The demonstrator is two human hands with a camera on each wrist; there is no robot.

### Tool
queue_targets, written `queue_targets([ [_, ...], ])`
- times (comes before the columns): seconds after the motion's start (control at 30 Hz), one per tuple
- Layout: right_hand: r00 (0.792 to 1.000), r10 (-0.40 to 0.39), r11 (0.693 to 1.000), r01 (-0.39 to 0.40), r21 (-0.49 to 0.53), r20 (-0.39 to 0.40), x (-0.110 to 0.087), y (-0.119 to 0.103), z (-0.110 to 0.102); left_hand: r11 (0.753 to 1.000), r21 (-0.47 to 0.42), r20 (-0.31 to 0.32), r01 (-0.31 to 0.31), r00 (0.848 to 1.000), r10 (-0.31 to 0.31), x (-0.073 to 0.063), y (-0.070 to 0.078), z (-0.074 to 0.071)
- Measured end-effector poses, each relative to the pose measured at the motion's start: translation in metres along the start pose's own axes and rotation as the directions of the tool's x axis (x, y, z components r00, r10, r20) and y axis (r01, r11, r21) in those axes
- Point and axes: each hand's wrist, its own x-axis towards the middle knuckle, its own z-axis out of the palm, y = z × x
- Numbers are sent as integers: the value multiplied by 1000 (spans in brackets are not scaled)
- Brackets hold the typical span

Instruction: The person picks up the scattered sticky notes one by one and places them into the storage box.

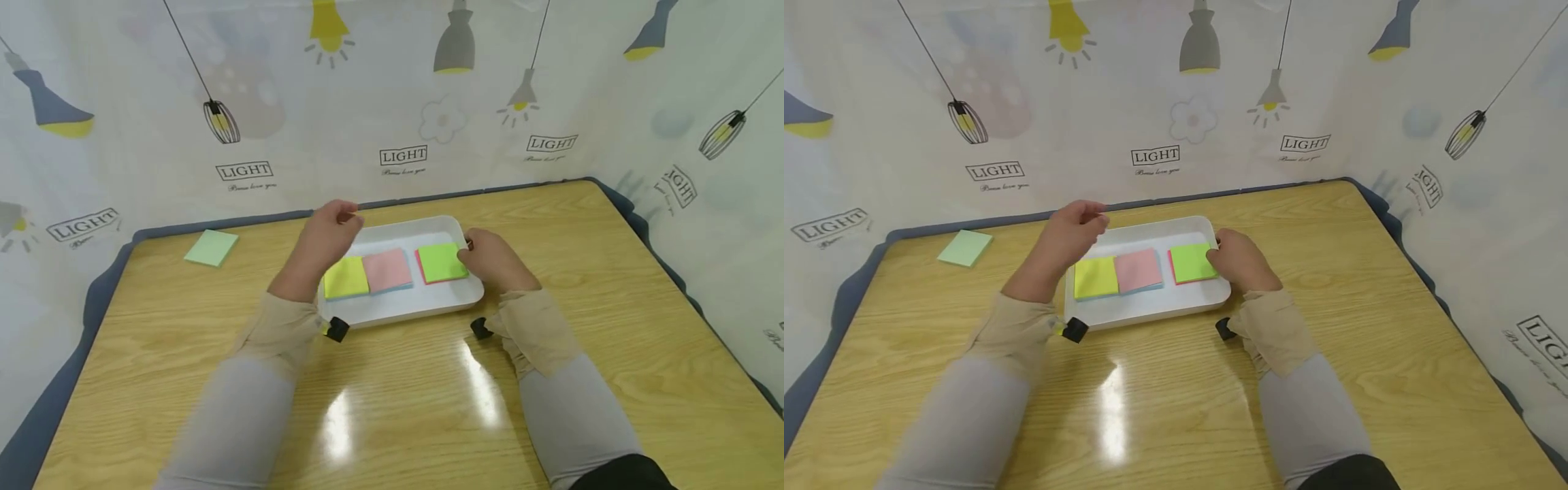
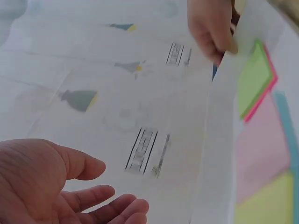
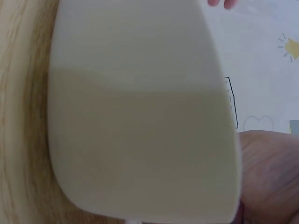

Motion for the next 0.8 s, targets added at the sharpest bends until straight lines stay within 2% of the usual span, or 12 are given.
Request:
queue_targets([
  [0.13,1000,-7,1000,7,11,-8,1,1,2,999,42,-91,25,996,-22,-2,-22,-32],
  [0.23,1000,-15,1000,15,15,-15,0,2,2,995,82,-165,58,985,-44,-3,-43,-54],
  [0.37,1000,-19,1000,20,10,-15,0,1,2,983,172,-235,57,972,-16,-1,-80,-80],
  [0.53,1000,-18,1000,18,3,-20,1,1,3,957,288,-277,46,960,37,4,-130,-107],
  [0.67,1000,-16,1000,16,5,-23,1,1,4,947,310,-311,84,950,17,7,-161,-124],
  [0.8,999,-17,1000,17,1,-27,1,0,4,939,321,-319,123,948,-15,10,-187,-138],
])
